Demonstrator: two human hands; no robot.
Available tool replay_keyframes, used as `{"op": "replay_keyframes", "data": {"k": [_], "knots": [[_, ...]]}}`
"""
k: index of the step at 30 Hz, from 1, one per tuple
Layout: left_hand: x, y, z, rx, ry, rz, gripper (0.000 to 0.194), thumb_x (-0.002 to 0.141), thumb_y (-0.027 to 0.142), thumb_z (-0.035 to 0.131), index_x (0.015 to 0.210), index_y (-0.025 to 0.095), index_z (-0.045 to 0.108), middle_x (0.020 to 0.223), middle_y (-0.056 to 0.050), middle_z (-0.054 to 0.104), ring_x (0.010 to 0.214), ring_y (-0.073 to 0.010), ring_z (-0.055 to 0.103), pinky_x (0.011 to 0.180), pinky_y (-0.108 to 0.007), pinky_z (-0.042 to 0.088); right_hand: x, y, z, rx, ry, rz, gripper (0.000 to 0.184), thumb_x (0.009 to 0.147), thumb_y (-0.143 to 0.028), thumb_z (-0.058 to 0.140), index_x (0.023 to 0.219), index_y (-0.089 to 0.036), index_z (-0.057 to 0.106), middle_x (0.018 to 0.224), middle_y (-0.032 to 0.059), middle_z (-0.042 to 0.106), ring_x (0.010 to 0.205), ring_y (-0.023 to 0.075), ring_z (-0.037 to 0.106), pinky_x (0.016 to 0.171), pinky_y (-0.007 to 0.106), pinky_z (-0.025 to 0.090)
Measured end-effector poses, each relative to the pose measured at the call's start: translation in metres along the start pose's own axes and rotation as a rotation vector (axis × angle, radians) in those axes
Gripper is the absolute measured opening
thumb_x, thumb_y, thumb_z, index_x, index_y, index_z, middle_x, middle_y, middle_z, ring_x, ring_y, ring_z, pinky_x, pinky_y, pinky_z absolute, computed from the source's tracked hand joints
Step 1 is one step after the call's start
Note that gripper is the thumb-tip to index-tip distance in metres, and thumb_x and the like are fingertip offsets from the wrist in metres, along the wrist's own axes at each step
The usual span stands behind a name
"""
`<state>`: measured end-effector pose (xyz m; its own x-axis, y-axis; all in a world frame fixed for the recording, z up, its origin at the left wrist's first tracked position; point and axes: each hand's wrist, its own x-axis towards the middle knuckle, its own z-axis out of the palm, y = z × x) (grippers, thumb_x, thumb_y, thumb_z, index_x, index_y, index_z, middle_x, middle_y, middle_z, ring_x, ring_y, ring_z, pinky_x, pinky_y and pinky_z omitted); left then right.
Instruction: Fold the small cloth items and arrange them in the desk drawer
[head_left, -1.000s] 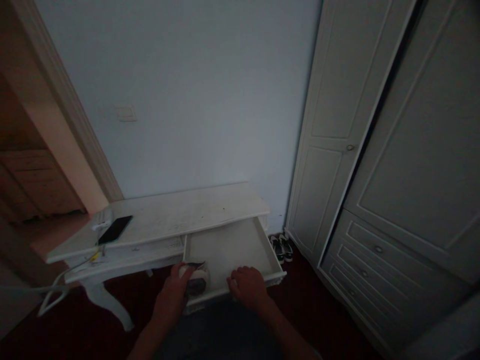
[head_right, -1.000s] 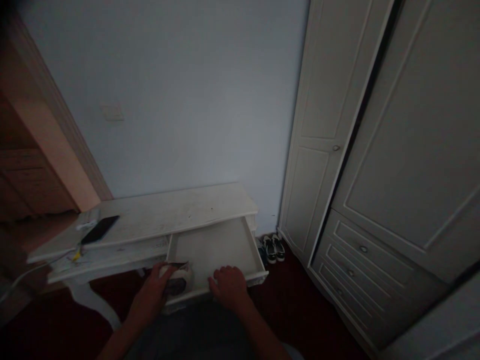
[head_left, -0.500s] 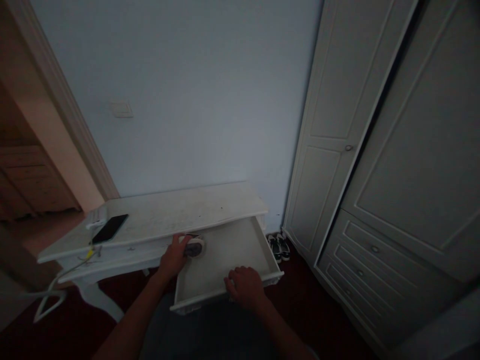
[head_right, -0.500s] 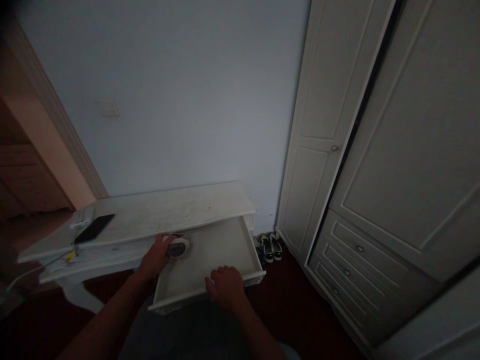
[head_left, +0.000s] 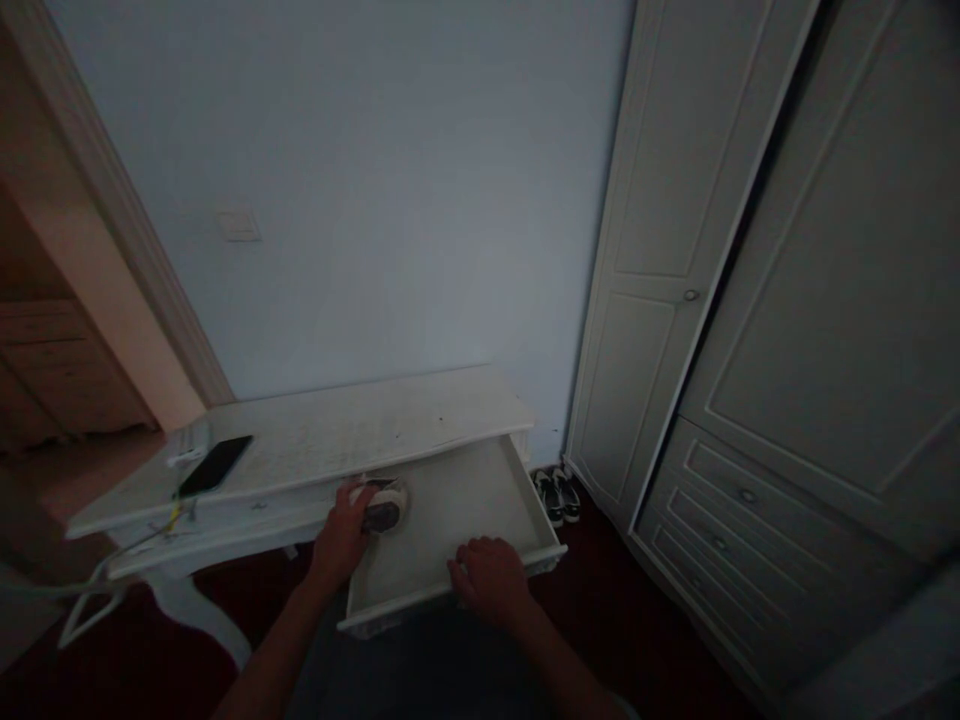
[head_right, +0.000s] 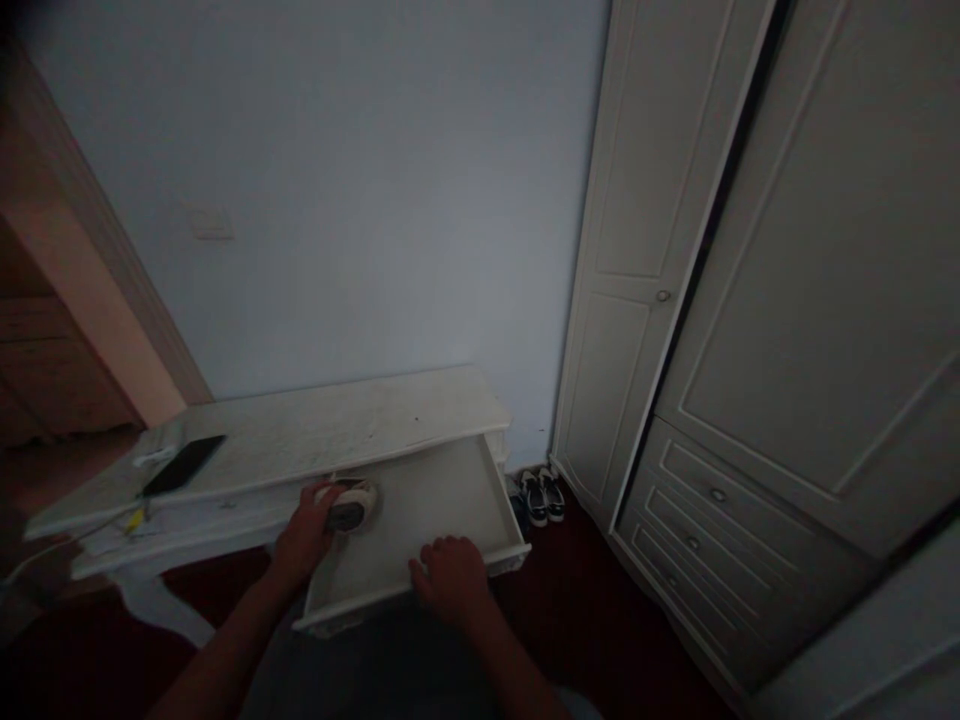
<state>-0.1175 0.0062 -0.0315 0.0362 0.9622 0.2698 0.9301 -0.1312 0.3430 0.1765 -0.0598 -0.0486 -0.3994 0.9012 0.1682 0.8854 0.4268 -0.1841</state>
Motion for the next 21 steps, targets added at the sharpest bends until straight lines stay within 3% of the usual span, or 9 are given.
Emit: {"op": "replay_keyframes", "data": {"k": [4,7,10,14,17,21], "knots": [[-0.028,-0.007,0.002,-0.165,0.009,-0.007,0.068,0.076,-0.003,0.050,0.136,0.029,0.058,0.153,-0.006,0.038,0.134,-0.0245,0.058,0.115,-0.042,0.050,0.000,0.000,0.002,0.009,0.013,-0.004,0.040,0.110,-0.045,0.042,0.102,-0.022,0.075,0.099,0.0086,0.078,0.097,0.0249,0.072,0.086,0.036,0.047],[-0.053,-0.015,0.004,-0.301,-0.065,-0.001,0.071,0.069,-0.002,0.053,0.131,0.030,0.061,0.150,-0.004,0.042,0.137,-0.0255,0.057,0.119,-0.044,0.047,0.000,0.000,0.004,0.006,0.015,-0.001,0.039,0.110,-0.043,0.043,0.102,-0.022,0.075,0.100,0.0083,0.078,0.097,0.0245,0.072,0.087,0.035,0.047],[-0.079,-0.023,0.008,-0.407,-0.129,0.028,0.062,0.072,0.006,0.061,0.130,0.030,0.063,0.150,-0.006,0.042,0.139,-0.0286,0.054,0.121,-0.047,0.046,0.001,0.001,0.004,0.011,0.014,-0.003,0.040,0.110,-0.043,0.043,0.101,-0.022,0.075,0.099,0.0088,0.078,0.097,0.0240,0.072,0.087,0.035,0.046],[-0.105,-0.028,0.017,-0.487,-0.038,0.054,0.065,0.075,0.012,0.063,0.138,0.030,0.058,0.153,-0.008,0.039,0.148,-0.0313,0.046,0.124,-0.049,0.043,0.001,0.000,0.004,0.020,0.025,0.011,0.040,0.110,-0.044,0.042,0.100,-0.022,0.075,0.099,0.0087,0.078,0.095,0.0238,0.072,0.086,0.035,0.046],[-0.107,-0.024,0.021,-0.453,0.011,-0.006,0.075,0.072,0.006,0.060,0.142,0.032,0.055,0.156,-0.007,0.036,0.150,-0.0294,0.044,0.123,-0.047,0.045,0.001,0.000,0.003,0.008,0.017,0.023,0.040,0.110,-0.045,0.043,0.101,-0.022,0.075,0.098,0.0086,0.077,0.095,0.0243,0.072,0.085,0.034,0.046],[-0.083,-0.009,0.018,-0.296,0.006,-0.003,0.079,0.069,-0.002,0.055,0.140,0.033,0.058,0.162,-0.004,0.028,0.143,-0.0269,0.052,0.118,-0.043,0.049,0.002,0.000,0.003,-0.008,-0.001,0.024,0.040,0.110,-0.045,0.043,0.101,-0.022,0.075,0.099,0.0080,0.077,0.095,0.0244,0.072,0.084,0.034,0.046]]}}
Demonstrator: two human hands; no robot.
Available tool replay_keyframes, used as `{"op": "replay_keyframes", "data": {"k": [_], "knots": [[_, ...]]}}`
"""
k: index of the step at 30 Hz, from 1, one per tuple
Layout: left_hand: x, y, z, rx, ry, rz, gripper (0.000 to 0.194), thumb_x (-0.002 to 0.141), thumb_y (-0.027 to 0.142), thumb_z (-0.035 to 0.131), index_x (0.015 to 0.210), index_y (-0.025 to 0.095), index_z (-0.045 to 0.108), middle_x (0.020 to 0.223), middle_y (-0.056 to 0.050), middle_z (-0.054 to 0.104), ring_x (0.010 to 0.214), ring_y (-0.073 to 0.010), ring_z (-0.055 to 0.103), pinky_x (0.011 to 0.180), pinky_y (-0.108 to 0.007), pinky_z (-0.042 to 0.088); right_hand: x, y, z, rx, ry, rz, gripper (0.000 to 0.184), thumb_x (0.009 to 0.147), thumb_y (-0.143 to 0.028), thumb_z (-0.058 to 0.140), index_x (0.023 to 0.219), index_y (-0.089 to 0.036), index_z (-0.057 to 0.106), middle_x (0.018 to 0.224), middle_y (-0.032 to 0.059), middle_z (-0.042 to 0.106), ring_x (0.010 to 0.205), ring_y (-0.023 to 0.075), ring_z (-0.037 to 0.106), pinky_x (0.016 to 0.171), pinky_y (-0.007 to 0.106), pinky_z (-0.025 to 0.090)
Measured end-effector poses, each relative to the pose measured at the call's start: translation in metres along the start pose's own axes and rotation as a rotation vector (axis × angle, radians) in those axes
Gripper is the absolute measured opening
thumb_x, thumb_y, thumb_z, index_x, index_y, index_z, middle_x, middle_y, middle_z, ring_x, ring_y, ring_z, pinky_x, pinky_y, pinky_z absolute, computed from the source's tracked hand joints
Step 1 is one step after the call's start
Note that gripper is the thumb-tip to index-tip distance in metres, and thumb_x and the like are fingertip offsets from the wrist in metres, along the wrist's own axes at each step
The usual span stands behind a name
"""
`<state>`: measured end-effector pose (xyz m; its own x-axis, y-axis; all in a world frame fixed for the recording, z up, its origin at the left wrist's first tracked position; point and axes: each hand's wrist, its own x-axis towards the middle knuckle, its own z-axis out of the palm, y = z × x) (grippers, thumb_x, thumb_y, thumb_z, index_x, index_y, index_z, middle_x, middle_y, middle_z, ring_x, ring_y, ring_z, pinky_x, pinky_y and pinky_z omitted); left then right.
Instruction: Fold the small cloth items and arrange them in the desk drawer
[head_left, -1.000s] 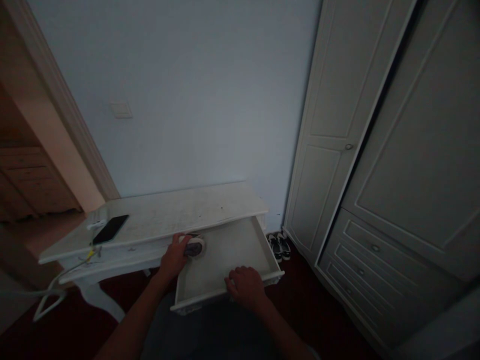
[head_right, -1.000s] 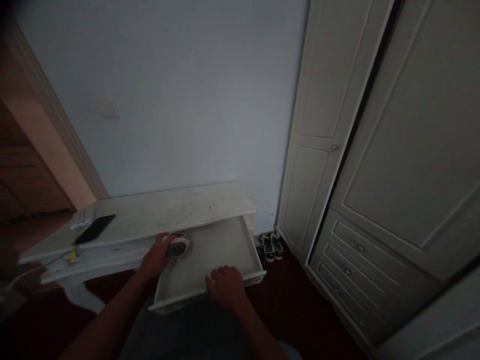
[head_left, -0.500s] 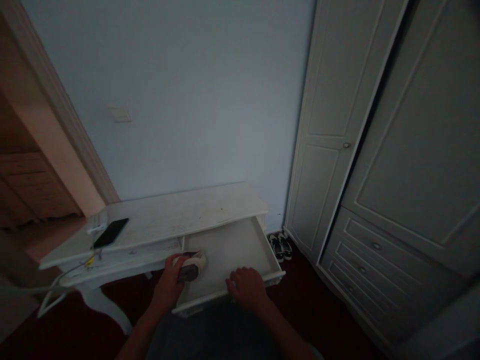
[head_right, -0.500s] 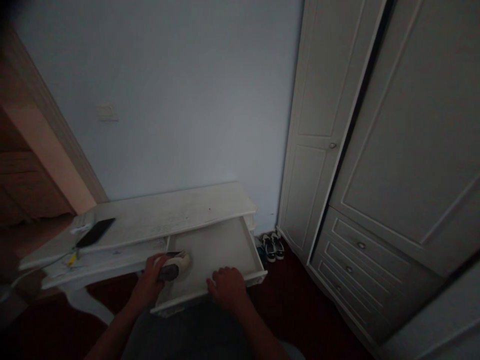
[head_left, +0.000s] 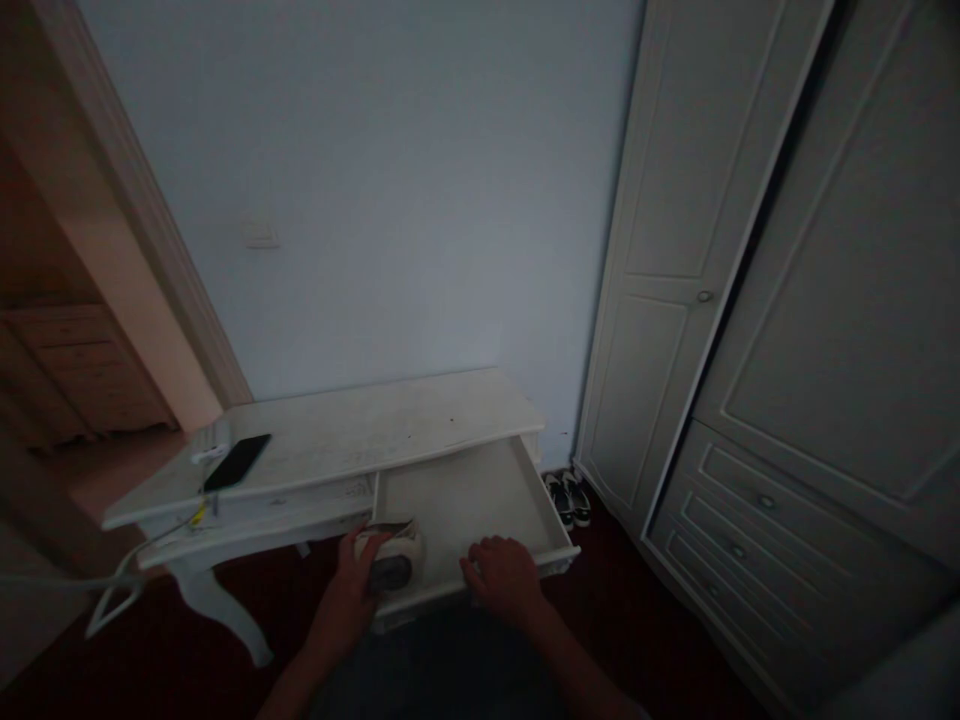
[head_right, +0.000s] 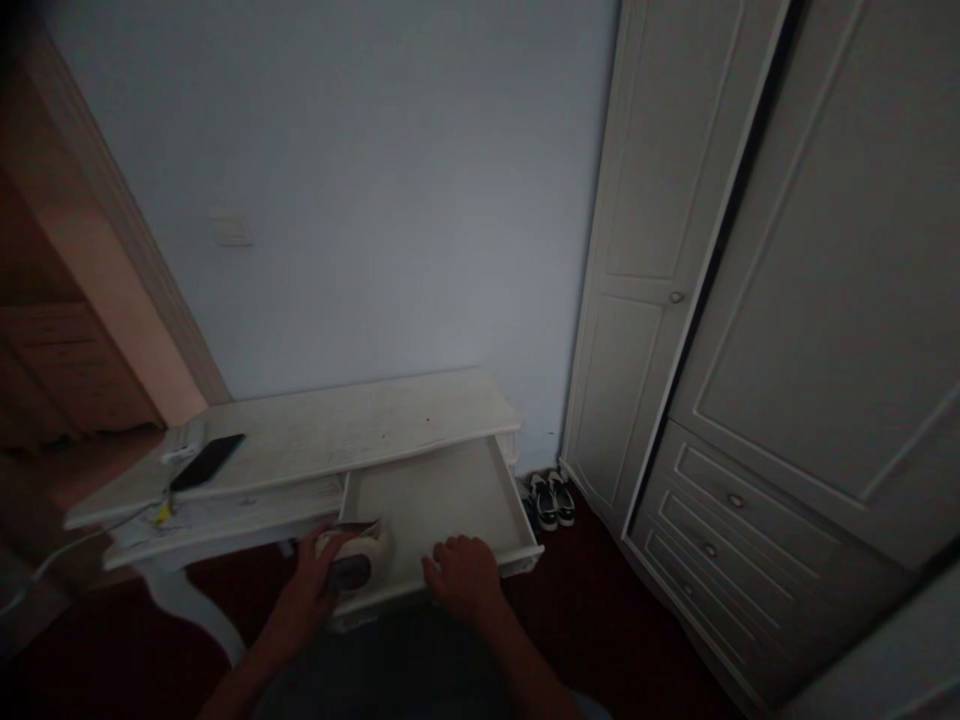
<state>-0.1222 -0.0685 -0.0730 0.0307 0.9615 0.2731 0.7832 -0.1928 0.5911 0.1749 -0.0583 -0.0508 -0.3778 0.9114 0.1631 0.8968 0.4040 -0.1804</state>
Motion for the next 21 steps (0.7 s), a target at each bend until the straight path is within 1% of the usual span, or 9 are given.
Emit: {"op": "replay_keyframes", "data": {"k": [2,7,9,11,13,15,17,21], "knots": [[0.021,0.008,-0.002,0.073,-0.013,0.022,0.079,0.071,-0.005,0.054,0.140,0.032,0.057,0.161,-0.006,0.028,0.139,-0.0261,0.056,0.117,-0.042,0.050,0.000,0.000,0.000,-0.004,-0.005,0.005,0.040,0.110,-0.045,0.042,0.102,-0.023,0.075,0.099,0.0075,0.077,0.095,0.0242,0.072,0.083,0.034,0.046],[0.081,0.018,-0.007,0.196,0.054,-0.001,0.069,0.079,-0.007,0.050,0.140,0.026,0.056,0.154,-0.011,0.030,0.136,-0.0273,0.056,0.117,-0.045,0.048,0.000,0.000,0.001,-0.017,-0.021,0.003,0.042,0.110,-0.045,0.040,0.103,-0.023,0.074,0.100,0.0073,0.077,0.096,0.0238,0.072,0.084,0.034,0.046],[0.097,0.020,-0.008,0.226,0.070,-0.006,0.067,0.081,-0.007,0.048,0.139,0.024,0.057,0.151,-0.011,0.032,0.137,-0.0275,0.056,0.117,-0.044,0.048,-0.001,0.001,0.001,-0.015,-0.027,0.002,0.042,0.110,-0.045,0.040,0.104,-0.022,0.075,0.101,0.0074,0.077,0.097,0.0235,0.072,0.085,0.033,0.046],[0.104,0.022,-0.008,0.244,0.087,-0.004,0.067,0.080,-0.007,0.049,0.139,0.024,0.057,0.150,-0.011,0.035,0.138,-0.0277,0.054,0.117,-0.044,0.047,-0.002,0.001,0.001,-0.009,-0.027,0.005,0.041,0.110,-0.045,0.040,0.104,-0.023,0.075,0.102,0.0073,0.077,0.098,0.0234,0.072,0.086,0.033,0.046],[0.099,0.022,-0.008,0.251,0.093,0.015,0.067,0.079,-0.008,0.050,0.137,0.024,0.058,0.150,-0.011,0.036,0.140,-0.0278,0.052,0.118,-0.044,0.046,-0.002,0.001,0.000,-0.002,-0.019,0.005,0.041,0.110,-0.045,0.041,0.103,-0.023,0.075,0.100,0.0072,0.077,0.098,0.0236,0.072,0.085,0.033,0.046],[0.084,0.022,-0.008,0.241,0.076,0.037,0.068,0.075,-0.009,0.050,0.133,0.024,0.061,0.150,-0.010,0.037,0.140,-0.0278,0.052,0.119,-0.043,0.045,-0.002,0.001,0.000,0.000,-0.003,-0.004,0.041,0.110,-0.044,0.041,0.102,-0.022,0.074,0.099,0.0073,0.077,0.096,0.0236,0.072,0.085,0.034,0.046],[0.061,0.020,-0.008,0.199,0.042,0.050,0.069,0.072,-0.010,0.049,0.130,0.025,0.063,0.148,-0.009,0.037,0.138,-0.0271,0.053,0.120,-0.044,0.045,-0.002,0.000,0.000,-0.004,0.005,-0.013,0.040,0.110,-0.044,0.042,0.101,-0.022,0.074,0.098,0.0077,0.077,0.094,0.0237,0.072,0.084,0.034,0.046],[0.008,0.010,-0.009,0.039,-0.019,0.002,0.068,0.071,-0.004,0.050,0.129,0.029,0.063,0.146,-0.005,0.039,0.132,-0.0244,0.058,0.118,-0.043,0.048,-0.001,0.001,0.001,0.000,0.000,-0.013,0.039,0.109,-0.043,0.044,0.102,-0.022,0.074,0.099,0.0080,0.077,0.096,0.0238,0.072,0.085,0.034,0.047]]}}
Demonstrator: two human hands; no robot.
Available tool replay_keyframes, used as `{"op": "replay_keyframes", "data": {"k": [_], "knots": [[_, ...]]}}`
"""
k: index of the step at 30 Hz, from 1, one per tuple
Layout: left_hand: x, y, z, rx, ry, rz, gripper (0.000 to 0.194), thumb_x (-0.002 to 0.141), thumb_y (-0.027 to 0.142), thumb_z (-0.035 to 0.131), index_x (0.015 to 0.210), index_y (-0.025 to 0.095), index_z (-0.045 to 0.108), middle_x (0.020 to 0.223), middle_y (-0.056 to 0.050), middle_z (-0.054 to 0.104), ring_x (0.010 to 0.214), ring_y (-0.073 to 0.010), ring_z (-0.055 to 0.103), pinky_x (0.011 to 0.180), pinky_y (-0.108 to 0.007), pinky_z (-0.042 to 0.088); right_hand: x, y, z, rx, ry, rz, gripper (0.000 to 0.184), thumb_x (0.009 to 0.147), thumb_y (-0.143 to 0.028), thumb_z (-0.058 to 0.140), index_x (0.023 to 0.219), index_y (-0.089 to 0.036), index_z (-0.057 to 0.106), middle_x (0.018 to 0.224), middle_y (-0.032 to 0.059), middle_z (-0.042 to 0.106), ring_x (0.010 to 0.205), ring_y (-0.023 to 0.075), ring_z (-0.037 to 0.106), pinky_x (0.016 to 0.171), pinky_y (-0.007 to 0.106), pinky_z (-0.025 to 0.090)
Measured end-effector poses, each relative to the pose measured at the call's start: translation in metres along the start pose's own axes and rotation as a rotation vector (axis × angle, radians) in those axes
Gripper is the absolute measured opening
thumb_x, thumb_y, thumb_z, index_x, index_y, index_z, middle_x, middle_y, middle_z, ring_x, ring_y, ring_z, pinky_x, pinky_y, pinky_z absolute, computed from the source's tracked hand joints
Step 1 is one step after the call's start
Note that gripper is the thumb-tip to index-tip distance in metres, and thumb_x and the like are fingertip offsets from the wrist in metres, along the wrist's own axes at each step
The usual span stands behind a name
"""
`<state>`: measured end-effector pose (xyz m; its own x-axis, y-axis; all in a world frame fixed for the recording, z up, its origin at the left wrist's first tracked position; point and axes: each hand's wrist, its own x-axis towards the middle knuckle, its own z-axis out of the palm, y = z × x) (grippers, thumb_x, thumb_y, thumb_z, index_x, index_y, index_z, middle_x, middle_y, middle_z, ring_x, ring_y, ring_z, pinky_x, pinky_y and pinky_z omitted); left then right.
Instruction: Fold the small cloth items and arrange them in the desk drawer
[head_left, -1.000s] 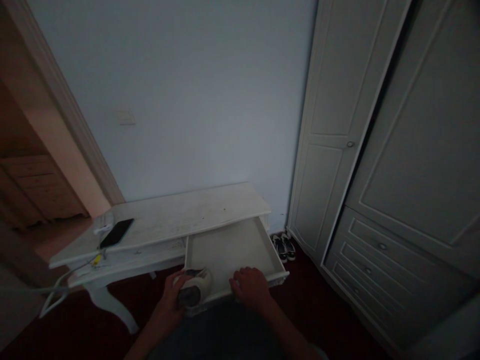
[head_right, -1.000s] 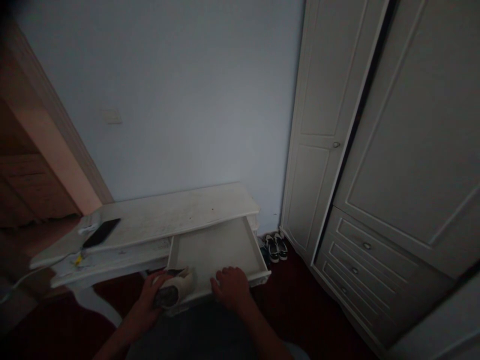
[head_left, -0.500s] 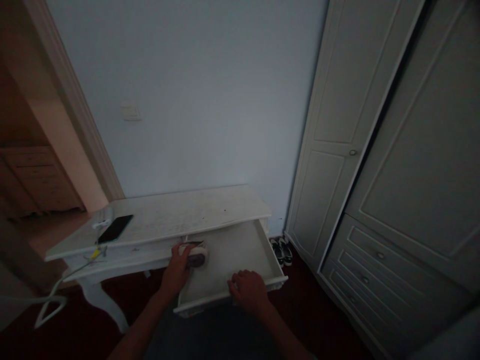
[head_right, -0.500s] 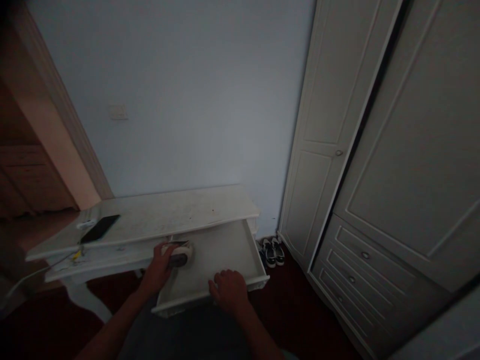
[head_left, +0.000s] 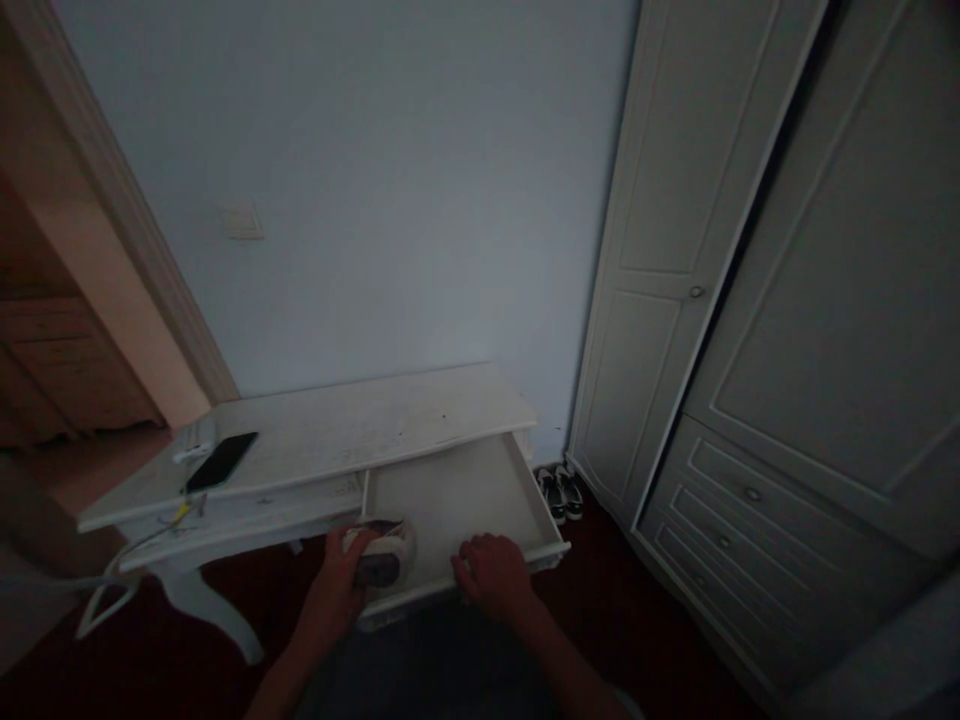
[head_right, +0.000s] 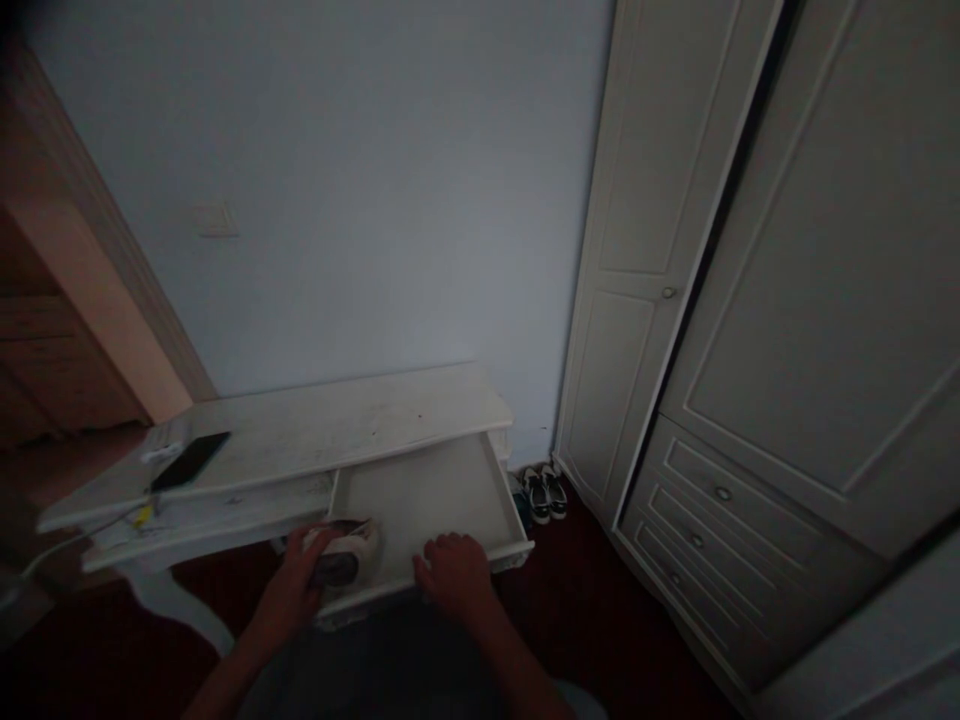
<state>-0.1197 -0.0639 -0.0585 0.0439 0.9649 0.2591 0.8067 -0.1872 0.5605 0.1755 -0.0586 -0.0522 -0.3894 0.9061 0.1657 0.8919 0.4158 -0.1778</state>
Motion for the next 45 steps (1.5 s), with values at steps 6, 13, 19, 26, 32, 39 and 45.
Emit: {"op": "replay_keyframes", "data": {"k": [6,13,19,26,32,39,45], "knots": [[-0.035,-0.018,-0.006,-0.180,-0.027,-0.037,0.064,0.071,0.010,0.053,0.132,0.030,0.063,0.143,-0.005,0.047,0.134,-0.0267,0.058,0.113,-0.043,0.053,0.000,0.001,0.002,0.011,0.012,0.008,0.039,0.110,-0.044,0.043,0.101,-0.022,0.075,0.100,0.0083,0.078,0.097,0.0231,0.072,0.084,0.033,0.046],[-0.056,-0.006,-0.015,-0.046,-0.112,-0.116,0.064,0.077,0.010,0.054,0.137,0.032,0.061,0.149,-0.007,0.042,0.129,-0.0248,0.062,0.101,-0.034,0.059,0.000,0.002,0.008,0.004,0.028,-0.003,0.038,0.110,-0.044,0.043,0.101,-0.022,0.074,0.099,0.0074,0.077,0.096,0.0234,0.072,0.085,0.033,0.047],[-0.073,0.037,-0.023,0.207,-0.185,-0.276,0.059,0.092,0.014,0.047,0.147,0.035,0.054,0.143,-0.008,0.046,0.108,-0.0217,0.072,0.086,-0.031,0.060,0.000,0.003,0.015,-0.008,0.057,0.001,0.037,0.110,-0.042,0.043,0.101,-0.022,0.073,0.098,0.0069,0.077,0.097,0.0232,0.071,0.086,0.034,0.047],[-0.064,0.135,0.042,0.349,-0.268,-0.173,0.063,0.089,0.009,0.057,0.149,0.029,0.056,0.159,-0.013,0.045,0.109,-0.0233,0.073,0.091,-0.032,0.056,0.003,0.011,0.019,0.073,-0.027,0.058,0.021,0.104,-0.028,0.053,0.109,-0.022,0.073,0.109,0.0077,0.078,0.105,0.0244,0.071,0.091,0.033,0.048],[-0.033,0.192,0.080,0.277,-0.242,-0.084,0.070,0.089,0.011,0.057,0.158,0.022,0.048,0.173,-0.014,0.030,0.133,-0.0293,0.062,0.106,-0.038,0.053,0.002,0.059,-0.007,0.186,0.163,0.175,0.034,0.101,-0.015,0.048,0.128,-0.022,0.067,0.125,0.0088,0.072,0.118,0.0221,0.063,0.102,0.029,0.044],[-0.051,0.138,0.057,0.315,-0.286,-0.071,0.080,0.084,0.004,0.053,0.158,0.033,0.048,0.167,-0.007,0.043,0.139,-0.0311,0.057,0.102,-0.042,0.056,-0.004,0.104,-0.027,0.020,0.126,0.158,0.036,0.104,-0.015,0.042,0.131,-0.018,0.065,0.127,0.0111,0.069,0.119,0.0257,0.059,0.105,0.036,0.037],[-0.072,0.067,0.012,0.265,-0.155,-0.221,0.070,0.089,0.012,0.051,0.156,0.032,0.047,0.170,-0.007,0.038,0.135,-0.0291,0.060,0.100,-0.043,0.058,-0.003,0.095,-0.025,-0.016,0.111,0.161,0.035,0.105,-0.017,0.043,0.132,-0.022,0.064,0.127,0.0104,0.069,0.120,0.0261,0.058,0.103,0.037,0.034]]}}
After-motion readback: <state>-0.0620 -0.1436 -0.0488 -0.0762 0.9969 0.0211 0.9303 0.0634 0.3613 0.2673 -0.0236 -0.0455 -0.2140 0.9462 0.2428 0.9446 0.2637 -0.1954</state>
